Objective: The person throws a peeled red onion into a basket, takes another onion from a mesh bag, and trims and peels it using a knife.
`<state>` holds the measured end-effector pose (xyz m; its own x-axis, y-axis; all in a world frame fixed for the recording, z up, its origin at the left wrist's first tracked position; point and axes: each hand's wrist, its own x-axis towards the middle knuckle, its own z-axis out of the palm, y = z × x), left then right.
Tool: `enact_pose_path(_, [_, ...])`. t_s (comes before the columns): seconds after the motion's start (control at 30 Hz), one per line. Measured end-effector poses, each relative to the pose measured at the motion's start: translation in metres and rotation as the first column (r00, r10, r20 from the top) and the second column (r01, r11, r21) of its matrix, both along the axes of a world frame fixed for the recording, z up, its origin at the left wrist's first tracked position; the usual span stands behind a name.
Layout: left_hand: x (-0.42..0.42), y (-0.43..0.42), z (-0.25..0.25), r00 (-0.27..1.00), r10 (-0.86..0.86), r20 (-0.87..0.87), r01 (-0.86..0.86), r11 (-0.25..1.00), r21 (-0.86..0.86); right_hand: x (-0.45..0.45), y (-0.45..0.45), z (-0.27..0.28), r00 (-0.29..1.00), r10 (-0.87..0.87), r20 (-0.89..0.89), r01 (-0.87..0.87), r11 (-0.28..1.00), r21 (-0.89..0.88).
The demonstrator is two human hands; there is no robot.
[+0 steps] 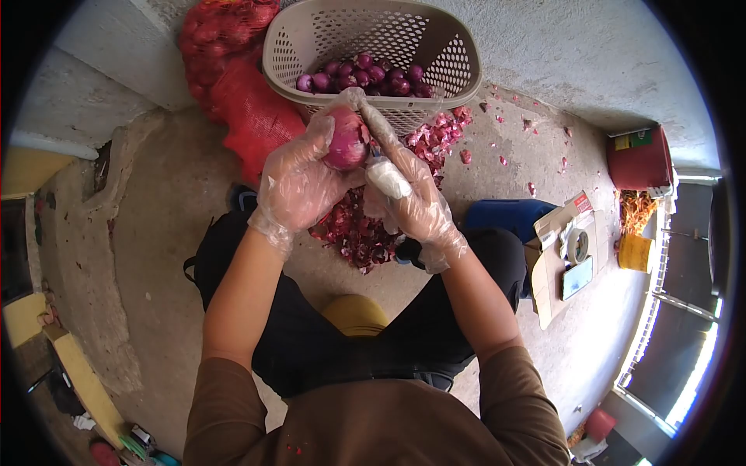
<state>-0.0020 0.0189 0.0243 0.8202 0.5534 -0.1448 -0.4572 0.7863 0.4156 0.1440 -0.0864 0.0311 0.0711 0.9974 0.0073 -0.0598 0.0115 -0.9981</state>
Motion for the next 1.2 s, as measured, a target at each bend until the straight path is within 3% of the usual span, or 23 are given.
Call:
enact_pose_path(0.1, [-0.003, 0.002, -0.007, 0.999, -0.02, 0.04, 0.02, 1.0, 0.002, 0.003, -0.002, 0.011, 0.999, 0.0, -0.044, -0.009, 0.979, -0.202])
enact_pose_path(0.17, [-0.002, 0.001, -0.006, 0.998, -0.017, 0.063, 0.017, 1.0, 0.005, 0.003, -0.002, 0.015, 0.998, -0.027, -0.063, 0.012, 0.973, -0.232])
enact_pose_path(0.27, [-0.002, 0.002, -0.003, 0.992, -0.052, 0.118, 0.054, 0.998, -0.012, 0.002, 0.001, 0.008, 0.991, -0.113, -0.071, 0.105, 0.989, -0.106])
enact_pose_path(0.37, [-0.001, 0.002, 0.002, 0.993, -0.044, 0.106, 0.046, 0.999, -0.012, 0.007, 0.002, 0.004, 0.973, -0.143, -0.179, 0.124, 0.986, -0.112])
enact_pose_path(0.57, [-0.004, 0.007, 0.0, 0.997, -0.064, 0.043, 0.064, 0.998, 0.007, 0.018, -0.002, 0.018, 0.997, -0.073, -0.03, 0.068, 0.985, -0.159])
enact_pose_path(0.67, [-0.002, 0.004, 0.005, 0.994, 0.02, -0.106, -0.014, 0.998, 0.057, 0.022, -0.005, 0.019, 0.999, 0.046, 0.004, -0.045, 0.98, -0.195])
enact_pose_path(0.77, [-0.004, 0.003, 0.006, 0.997, -0.027, -0.072, 0.036, 0.991, 0.13, 0.022, -0.004, 0.012, 0.961, 0.089, 0.261, -0.072, 0.995, -0.074])
enact_pose_path(0.87, [0.0, -0.001, 0.011, 0.984, 0.06, -0.167, -0.033, 0.986, 0.162, 0.022, -0.003, 0.012, 0.912, 0.085, 0.402, -0.093, 0.996, -0.001])
enact_pose_path(0.97, [-0.009, 0.006, -0.005, 0.99, -0.135, -0.044, 0.14, 0.98, 0.144, 0.022, -0.003, 0.009, 0.917, 0.084, 0.389, -0.097, 0.995, 0.014])
enact_pose_path(1.07, [-0.006, -0.003, 0.016, 0.965, -0.047, -0.256, 0.12, 0.954, 0.275, 0.025, -0.002, 0.01, 0.9, 0.064, 0.431, -0.105, 0.992, 0.073])
enact_pose_path(1.13, [-0.009, -0.001, 0.009, 0.96, -0.05, -0.274, 0.128, 0.953, 0.275, 0.029, 0.001, 0.004, 0.862, -0.002, 0.507, -0.13, 0.966, 0.224])
enact_pose_path(1.2, [-0.009, -0.002, 0.009, 0.946, -0.011, -0.325, 0.107, 0.953, 0.282, 0.029, -0.002, 0.009, 0.852, 0.028, 0.523, -0.146, 0.972, 0.185])
